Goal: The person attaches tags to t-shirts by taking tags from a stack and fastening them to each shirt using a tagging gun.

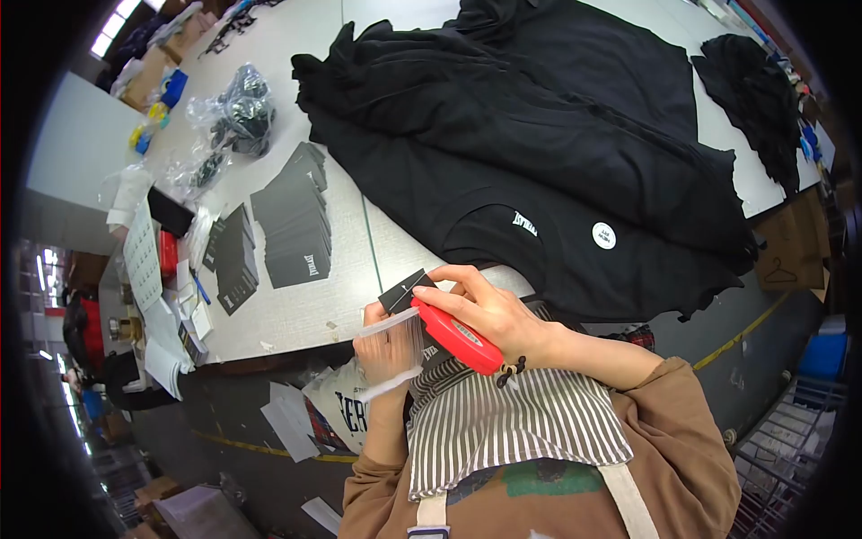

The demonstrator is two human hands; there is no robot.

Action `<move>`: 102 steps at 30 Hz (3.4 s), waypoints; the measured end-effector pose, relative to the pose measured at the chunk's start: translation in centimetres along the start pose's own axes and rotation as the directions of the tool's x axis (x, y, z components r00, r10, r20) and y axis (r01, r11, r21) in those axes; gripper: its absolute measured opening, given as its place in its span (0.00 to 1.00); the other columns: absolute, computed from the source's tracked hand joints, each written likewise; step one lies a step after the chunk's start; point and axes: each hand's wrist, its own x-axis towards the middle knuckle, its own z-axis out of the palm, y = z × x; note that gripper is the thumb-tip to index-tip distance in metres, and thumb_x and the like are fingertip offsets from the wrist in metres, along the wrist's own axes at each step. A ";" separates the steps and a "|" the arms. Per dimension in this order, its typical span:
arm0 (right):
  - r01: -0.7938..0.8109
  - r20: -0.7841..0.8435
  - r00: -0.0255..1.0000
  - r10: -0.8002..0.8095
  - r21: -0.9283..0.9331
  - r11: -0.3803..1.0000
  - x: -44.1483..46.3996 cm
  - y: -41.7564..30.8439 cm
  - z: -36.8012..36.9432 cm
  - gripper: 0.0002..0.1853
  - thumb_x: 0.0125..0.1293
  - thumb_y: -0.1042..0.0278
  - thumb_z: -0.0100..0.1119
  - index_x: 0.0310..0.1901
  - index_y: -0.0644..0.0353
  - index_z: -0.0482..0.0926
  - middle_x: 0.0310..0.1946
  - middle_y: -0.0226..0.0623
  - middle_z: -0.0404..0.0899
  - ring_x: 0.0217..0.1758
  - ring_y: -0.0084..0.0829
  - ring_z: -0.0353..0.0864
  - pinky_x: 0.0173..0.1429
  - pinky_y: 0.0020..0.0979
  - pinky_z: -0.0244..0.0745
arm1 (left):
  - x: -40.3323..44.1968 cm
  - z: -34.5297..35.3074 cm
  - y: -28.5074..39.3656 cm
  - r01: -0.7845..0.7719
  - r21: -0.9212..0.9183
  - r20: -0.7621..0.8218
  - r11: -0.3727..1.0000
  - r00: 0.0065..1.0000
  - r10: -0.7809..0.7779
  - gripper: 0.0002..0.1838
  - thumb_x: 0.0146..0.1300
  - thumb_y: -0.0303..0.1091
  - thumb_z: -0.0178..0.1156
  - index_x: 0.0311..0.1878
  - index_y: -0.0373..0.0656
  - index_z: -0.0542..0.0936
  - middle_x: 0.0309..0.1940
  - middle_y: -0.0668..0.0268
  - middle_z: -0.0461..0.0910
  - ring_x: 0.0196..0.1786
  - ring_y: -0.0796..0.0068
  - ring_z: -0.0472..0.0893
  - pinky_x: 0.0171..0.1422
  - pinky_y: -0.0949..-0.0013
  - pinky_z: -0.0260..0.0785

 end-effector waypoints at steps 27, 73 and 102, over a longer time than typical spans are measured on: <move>-0.256 0.000 0.748 0.664 0.923 0.289 -5.5 4.7 -11.7 0.35 0.55 0.68 0.49 0.67 0.65 0.61 0.28 0.50 0.79 0.23 0.36 0.76 0.30 0.29 0.72 | 7.2 11.7 1.7 -0.375 0.159 0.403 0.913 0.869 0.287 0.11 0.61 0.32 0.57 0.46 0.42 0.77 0.37 0.62 0.80 0.34 0.62 0.81 0.38 0.64 0.72; -0.293 -0.246 0.935 0.257 -0.123 0.948 -0.7 2.5 -6.0 0.37 0.48 0.80 0.62 0.64 0.58 0.65 0.58 0.49 0.63 0.46 0.42 0.77 0.46 0.33 0.77 | 10.1 8.6 2.2 0.476 -0.558 0.497 0.680 0.848 -0.185 0.07 0.64 0.29 0.57 0.41 0.37 0.78 0.23 0.72 0.74 0.24 0.88 0.69 0.26 0.85 0.58; -0.174 -0.166 0.927 0.337 0.604 0.777 -3.2 1.3 -13.2 0.28 0.50 0.79 0.58 0.58 0.63 0.71 0.51 0.41 0.76 0.41 0.29 0.78 0.46 0.31 0.75 | 7.9 4.5 -1.4 -0.107 -0.188 0.318 0.976 0.934 0.163 0.08 0.63 0.27 0.54 0.28 0.37 0.78 0.18 0.71 0.70 0.20 0.82 0.58 0.27 0.78 0.52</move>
